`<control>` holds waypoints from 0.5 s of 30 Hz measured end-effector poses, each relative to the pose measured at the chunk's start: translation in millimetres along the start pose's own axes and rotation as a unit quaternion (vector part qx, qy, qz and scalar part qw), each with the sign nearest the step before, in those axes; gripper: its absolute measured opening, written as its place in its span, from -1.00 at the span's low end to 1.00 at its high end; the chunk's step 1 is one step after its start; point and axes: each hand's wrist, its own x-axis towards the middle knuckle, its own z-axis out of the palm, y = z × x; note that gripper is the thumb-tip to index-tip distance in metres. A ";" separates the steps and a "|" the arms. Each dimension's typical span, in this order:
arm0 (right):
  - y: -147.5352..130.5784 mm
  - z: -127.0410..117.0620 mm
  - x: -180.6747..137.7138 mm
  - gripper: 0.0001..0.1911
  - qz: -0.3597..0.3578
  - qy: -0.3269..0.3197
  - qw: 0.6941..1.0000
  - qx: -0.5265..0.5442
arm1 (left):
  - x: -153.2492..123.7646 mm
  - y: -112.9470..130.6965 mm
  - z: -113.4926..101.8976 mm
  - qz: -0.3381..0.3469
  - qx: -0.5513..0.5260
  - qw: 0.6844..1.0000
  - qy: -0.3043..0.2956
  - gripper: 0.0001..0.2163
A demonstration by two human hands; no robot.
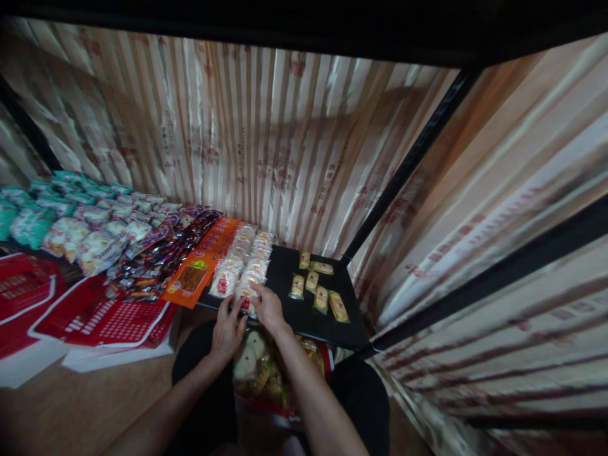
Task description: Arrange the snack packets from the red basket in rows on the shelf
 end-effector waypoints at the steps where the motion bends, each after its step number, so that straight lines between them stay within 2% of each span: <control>1: 0.3 2.7 2.1 -0.62 0.002 0.005 1.000 -0.013 | 2.2 -1.9 3.5 -0.002 0.008 1.000 -0.007 -0.61; 8: 18.8 31.4 -12.8 -0.30 0.056 0.138 0.988 -0.048 | 7.9 -7.0 16.9 -0.012 0.044 0.999 -0.018 -0.68; 15: 26.6 41.3 -13.8 -0.33 0.075 0.127 0.989 0.031 | 15.1 0.3 18.1 -0.031 0.076 0.996 -0.017 -0.71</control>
